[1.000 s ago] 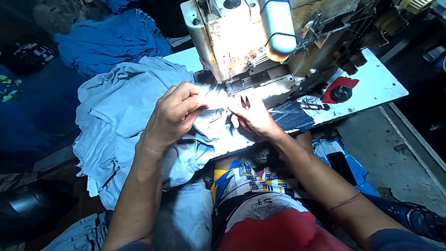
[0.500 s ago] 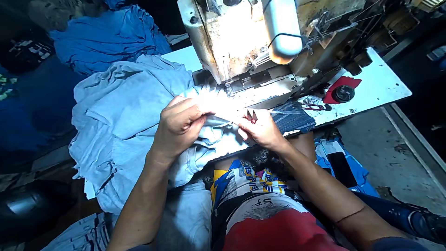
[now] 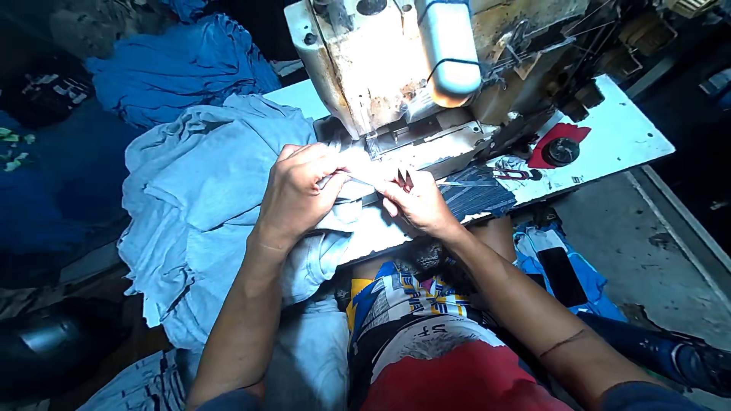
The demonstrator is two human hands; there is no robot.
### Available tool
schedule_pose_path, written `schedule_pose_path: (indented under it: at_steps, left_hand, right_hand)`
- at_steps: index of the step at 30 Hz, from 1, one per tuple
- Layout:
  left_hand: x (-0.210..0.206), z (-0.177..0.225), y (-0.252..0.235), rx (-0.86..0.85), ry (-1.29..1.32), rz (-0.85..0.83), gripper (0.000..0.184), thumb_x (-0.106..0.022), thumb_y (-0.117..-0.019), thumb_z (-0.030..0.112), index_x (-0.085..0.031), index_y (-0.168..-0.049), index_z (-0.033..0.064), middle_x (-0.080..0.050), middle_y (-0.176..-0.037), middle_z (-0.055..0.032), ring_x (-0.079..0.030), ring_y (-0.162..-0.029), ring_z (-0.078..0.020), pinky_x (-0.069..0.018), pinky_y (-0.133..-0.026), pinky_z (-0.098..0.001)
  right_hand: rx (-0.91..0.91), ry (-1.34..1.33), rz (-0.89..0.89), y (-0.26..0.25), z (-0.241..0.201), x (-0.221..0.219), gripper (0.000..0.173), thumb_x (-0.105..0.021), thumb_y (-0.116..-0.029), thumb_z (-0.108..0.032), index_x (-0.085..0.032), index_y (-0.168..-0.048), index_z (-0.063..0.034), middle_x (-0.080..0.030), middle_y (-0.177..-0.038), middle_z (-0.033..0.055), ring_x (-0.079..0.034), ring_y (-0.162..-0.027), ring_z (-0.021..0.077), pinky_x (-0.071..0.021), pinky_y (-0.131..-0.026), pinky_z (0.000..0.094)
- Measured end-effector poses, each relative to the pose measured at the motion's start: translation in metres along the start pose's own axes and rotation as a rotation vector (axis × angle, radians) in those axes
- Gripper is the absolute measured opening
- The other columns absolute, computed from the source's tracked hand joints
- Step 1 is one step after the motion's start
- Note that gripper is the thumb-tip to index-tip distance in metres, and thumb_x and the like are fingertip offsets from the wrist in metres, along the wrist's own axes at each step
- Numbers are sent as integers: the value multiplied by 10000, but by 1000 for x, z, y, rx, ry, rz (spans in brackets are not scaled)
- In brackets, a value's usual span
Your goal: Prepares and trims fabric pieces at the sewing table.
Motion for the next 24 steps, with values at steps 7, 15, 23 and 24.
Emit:
schedule_pose_path:
  at_steps: [7,15,23,24]
  left_hand:
    - [-7,17,10,-46,50,-16,84,-719,-932,147,-792,-959,116,-752,-1039,-18,-668,-1090,-176,-470,-1030,-418]
    - [-17,17,10,-108,75,-6,81,-719,-930,140,-787,-964,114,-749,-1036,-24,-672,-1089,-187,-466,-1056,-432]
    - [-25,-29,-5,-67,-256,-307,485,-517,-977,600,-746,-1024,175,-671,-1119,-66,-609,-1089,-289,-401,-1001,-570]
    - [-21,-41,-7,-44,-300,-352,556,-485,-962,675,-726,-970,174,-660,-1128,-77,-599,-1105,-318,-402,-996,-604]
  right_hand:
    - [-18,18,27,8,-1,0,134,-630,-1029,-113,-636,-961,2,-577,-581,76,-524,-444,128,-436,-404,248]
    - [-19,55,68,7,1,3,128,-639,-1025,-119,-661,-981,0,-587,-587,73,-522,-449,122,-431,-407,245]
    - [16,52,75,0,0,2,114,-612,-1037,-126,-635,-1081,-23,-572,-620,96,-521,-447,160,-446,-391,277]
    - [15,55,75,-1,-1,3,118,-610,-1037,-124,-637,-1087,-21,-571,-618,97,-518,-444,161,-446,-388,279]
Point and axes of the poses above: each hand's wrist, its own y-axis away from the middle knuckle, its own x-axis out of the back of the hand, z = x × y, the point moved 10 cm from there along -y, towards the middle knuckle
